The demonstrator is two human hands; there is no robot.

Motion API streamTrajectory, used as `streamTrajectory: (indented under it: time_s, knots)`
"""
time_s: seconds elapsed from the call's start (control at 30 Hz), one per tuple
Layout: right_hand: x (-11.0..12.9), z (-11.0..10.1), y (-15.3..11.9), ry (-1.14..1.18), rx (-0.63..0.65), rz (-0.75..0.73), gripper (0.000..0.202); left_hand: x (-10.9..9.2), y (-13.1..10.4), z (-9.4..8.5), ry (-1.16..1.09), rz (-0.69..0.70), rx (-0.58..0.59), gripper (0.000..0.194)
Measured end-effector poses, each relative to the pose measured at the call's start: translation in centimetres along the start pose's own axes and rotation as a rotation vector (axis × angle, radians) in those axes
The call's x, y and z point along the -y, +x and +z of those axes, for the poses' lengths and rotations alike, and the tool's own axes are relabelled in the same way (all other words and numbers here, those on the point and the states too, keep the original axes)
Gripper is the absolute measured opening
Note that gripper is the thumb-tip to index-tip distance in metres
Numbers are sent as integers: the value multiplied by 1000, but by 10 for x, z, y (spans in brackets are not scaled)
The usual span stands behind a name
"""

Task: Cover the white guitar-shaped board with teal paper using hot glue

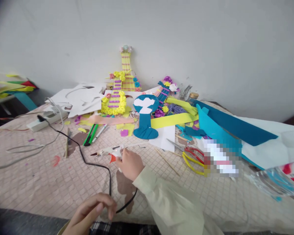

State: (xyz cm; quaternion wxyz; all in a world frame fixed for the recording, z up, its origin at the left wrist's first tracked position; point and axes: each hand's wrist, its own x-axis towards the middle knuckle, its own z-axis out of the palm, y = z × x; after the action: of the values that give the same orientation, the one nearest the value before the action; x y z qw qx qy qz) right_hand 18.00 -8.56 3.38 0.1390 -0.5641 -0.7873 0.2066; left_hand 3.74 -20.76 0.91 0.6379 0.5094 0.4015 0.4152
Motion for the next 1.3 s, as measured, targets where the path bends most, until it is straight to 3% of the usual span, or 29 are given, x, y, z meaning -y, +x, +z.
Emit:
streamTrajectory:
  time_s: [0.13, 0.27, 0.37, 0.47, 0.53, 0.6, 0.7, 0.77, 0.87, 0.97, 1.07, 1.17, 1.3]
  knots:
    - [14, -1, -17, 113, -37, -18, 15, -1, -3, -1, 49, -14, 45, 28]
    - [24, -6, -37, 330, -169, 0, 14, -3, -4, -2, 75, -24, 55, 30]
    - [26, -16, -51, 389, -274, 1, 15, -6, 4, -3, 64, -16, -25, 27]
    - [23, -23, -57, 366, -384, -22, 15, -9, 25, 3, -85, 17, -149, 28]
    - [19, -24, -58, 342, -459, -50, 16, -12, 43, 14, -252, 59, -178, 37]
    - [13, -23, -58, 323, -572, -107, 14, -17, 61, 31, -380, 47, -131, 40]
    - [-1, -24, -57, 260, -789, -220, 15, -32, 83, 61, -571, -78, -46, 48]
    - [-12, -31, -57, 194, -866, -289, 21, -45, 94, 75, -647, -82, 12, 45]
    - [-28, -49, -59, 132, -825, -420, 38, -63, 112, 81, -691, -8, 104, 33]
    - [-40, -68, -54, 283, -725, -456, 36, -68, 133, 75, -688, 80, 171, 30]
    - [-53, -76, -35, 642, -646, -367, 34, -55, 153, 66, -656, 151, 189, 31]
    - [-64, -71, -12, 988, -554, -349, 42, -35, 165, 58, -667, 199, 209, 33]
    - [-73, -55, 1, 1191, -574, -397, 32, -17, 167, 51, -668, 146, 266, 32]
